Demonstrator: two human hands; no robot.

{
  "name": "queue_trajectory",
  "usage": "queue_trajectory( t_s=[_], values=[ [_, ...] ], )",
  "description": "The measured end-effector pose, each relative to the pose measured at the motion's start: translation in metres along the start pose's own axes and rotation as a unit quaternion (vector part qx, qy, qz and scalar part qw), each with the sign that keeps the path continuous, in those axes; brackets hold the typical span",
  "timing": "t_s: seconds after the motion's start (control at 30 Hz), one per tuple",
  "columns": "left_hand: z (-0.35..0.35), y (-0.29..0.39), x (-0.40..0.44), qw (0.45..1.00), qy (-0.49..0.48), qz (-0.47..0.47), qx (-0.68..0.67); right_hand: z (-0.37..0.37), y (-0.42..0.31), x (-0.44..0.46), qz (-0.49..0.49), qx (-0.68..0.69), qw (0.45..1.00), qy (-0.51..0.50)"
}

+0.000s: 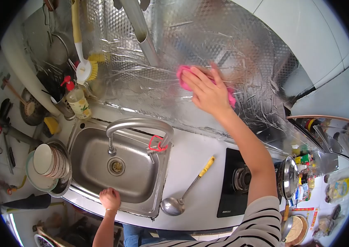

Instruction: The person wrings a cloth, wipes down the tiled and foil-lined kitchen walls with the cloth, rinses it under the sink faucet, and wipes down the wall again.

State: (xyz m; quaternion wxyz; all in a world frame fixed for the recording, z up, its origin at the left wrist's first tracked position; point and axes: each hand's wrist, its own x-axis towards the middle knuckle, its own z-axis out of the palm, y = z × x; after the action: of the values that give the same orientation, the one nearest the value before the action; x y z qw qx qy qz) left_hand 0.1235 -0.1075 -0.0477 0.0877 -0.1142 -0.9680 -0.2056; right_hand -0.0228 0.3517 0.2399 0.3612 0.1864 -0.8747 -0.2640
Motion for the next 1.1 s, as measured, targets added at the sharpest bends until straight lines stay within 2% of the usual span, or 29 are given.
queue_trajectory(
  t_s=[0.1, 0.23, 0.33, 0.47, 0.53, 0.67, 0.8, 0.83, 0.93, 1.03, 1.1],
  values=[
    [-0.002, 0.003, -0.002, 1.000, -0.005, -0.004, 0.001, -0.012, 0.018, -0.028, -0.019, -0.033, 0.999, -0.027],
    [0.001, 0.003, -0.001, 1.000, 0.001, -0.015, 0.006, -0.015, 0.004, -0.001, 0.012, 0.021, 0.999, -0.022],
    [-0.002, 0.003, -0.002, 1.000, 0.006, -0.002, -0.002, -0.009, -0.003, 0.011, -0.001, 0.010, 1.000, -0.001],
    [-0.004, 0.004, -0.002, 1.000, -0.012, -0.006, 0.005, -0.026, 0.017, -0.019, -0.010, 0.021, 0.999, -0.036],
    [-0.003, 0.005, -0.001, 1.000, -0.001, -0.018, -0.001, -0.031, 0.029, -0.031, -0.034, -0.022, 0.998, -0.038],
    [-0.004, 0.006, -0.002, 1.000, -0.007, -0.014, -0.001, -0.015, 0.019, -0.011, -0.038, -0.003, 0.998, -0.042],
    [0.000, 0.005, 0.000, 1.000, -0.015, -0.017, 0.013, 0.023, -0.019, 0.033, -0.036, -0.015, 0.999, 0.017],
    [-0.001, 0.003, 0.001, 0.999, -0.019, -0.025, 0.020, 0.031, -0.022, 0.032, -0.039, -0.042, 0.998, 0.040],
    [-0.001, 0.003, -0.003, 0.999, -0.019, -0.014, 0.022, 0.029, -0.011, 0.005, -0.069, -0.059, 0.996, 0.012],
    [0.001, 0.004, 0.000, 1.000, -0.011, -0.004, 0.023, 0.001, 0.044, -0.031, -0.021, -0.096, 0.995, -0.017],
    [0.000, 0.003, -0.002, 1.000, -0.004, -0.006, 0.029, -0.015, 0.086, -0.039, 0.108, -0.046, 0.992, 0.041]
  ],
)
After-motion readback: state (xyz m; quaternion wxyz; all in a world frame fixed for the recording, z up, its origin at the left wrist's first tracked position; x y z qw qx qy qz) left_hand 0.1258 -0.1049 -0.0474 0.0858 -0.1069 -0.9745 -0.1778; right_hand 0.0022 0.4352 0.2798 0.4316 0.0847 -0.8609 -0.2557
